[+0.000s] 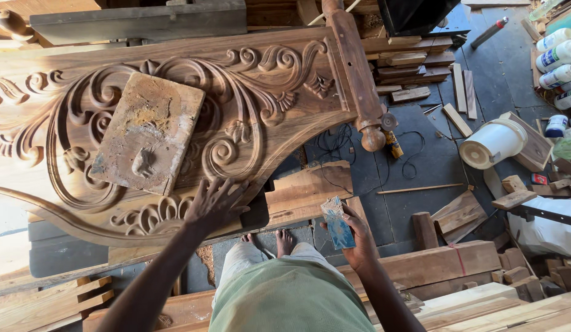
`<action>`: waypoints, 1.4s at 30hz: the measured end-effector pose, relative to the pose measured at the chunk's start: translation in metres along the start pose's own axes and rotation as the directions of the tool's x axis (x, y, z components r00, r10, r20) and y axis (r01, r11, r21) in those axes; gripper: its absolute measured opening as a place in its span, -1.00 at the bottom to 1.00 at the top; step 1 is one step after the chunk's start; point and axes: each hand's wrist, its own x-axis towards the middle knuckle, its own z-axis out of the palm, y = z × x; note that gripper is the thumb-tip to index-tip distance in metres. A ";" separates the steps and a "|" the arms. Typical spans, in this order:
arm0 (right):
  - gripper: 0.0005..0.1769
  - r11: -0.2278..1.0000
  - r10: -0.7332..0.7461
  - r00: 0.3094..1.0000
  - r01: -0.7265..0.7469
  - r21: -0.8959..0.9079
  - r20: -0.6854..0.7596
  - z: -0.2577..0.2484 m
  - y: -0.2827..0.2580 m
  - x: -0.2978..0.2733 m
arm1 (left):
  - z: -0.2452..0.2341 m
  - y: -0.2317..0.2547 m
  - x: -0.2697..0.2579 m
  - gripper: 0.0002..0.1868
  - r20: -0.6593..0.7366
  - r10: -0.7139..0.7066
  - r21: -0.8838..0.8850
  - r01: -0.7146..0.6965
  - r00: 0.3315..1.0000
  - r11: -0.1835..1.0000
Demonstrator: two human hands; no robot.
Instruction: The person opens a container of wood filler and applies it to a carved wooden piece using a putty knife. They then use a sanding block to smooth the surface of the carved wood, focusing on the intricate details and edges.
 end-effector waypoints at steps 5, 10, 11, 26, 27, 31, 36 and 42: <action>-0.35 1.000 -0.017 1.000 0.017 -0.025 -0.016 0.009 0.006 0.002 | -0.004 -0.017 0.001 -0.19 0.157 0.110 0.098 -0.126 0.982 0.987; -0.33 0.997 -0.068 0.997 0.069 -0.019 0.047 0.014 0.008 0.007 | 0.005 -0.029 -0.007 -0.24 0.105 0.178 0.020 -0.181 0.979 0.983; -0.32 0.997 -0.078 0.995 0.079 -0.003 0.062 0.015 0.007 0.007 | 0.008 -0.028 -0.010 -0.28 0.080 0.177 -0.015 -0.177 0.981 0.984; -0.36 0.876 -0.342 0.934 0.357 -0.325 0.105 0.027 0.043 0.080 | 0.015 0.005 -0.018 -0.20 -0.122 -0.076 -0.177 0.053 0.990 0.983; -0.37 0.759 -0.402 0.899 0.434 -0.485 0.175 0.022 0.046 0.089 | 0.016 0.006 -0.020 -0.20 -0.110 -0.074 -0.191 0.052 0.991 0.980; -0.41 -0.093 -0.640 0.410 0.798 -0.596 0.650 0.022 0.065 0.139 | 0.019 0.002 -0.028 -0.25 -0.133 -0.077 -0.208 0.048 0.988 0.977; -0.24 -0.102 -0.522 0.447 0.812 -0.574 0.726 0.033 0.087 0.178 | 0.020 0.004 -0.032 -0.31 -0.125 -0.120 -0.256 0.085 0.985 0.963; -0.20 -0.221 -0.394 0.449 0.801 -0.557 0.802 0.049 0.092 0.177 | 0.013 0.004 -0.030 -0.34 -0.171 -0.144 -0.284 0.091 0.975 0.955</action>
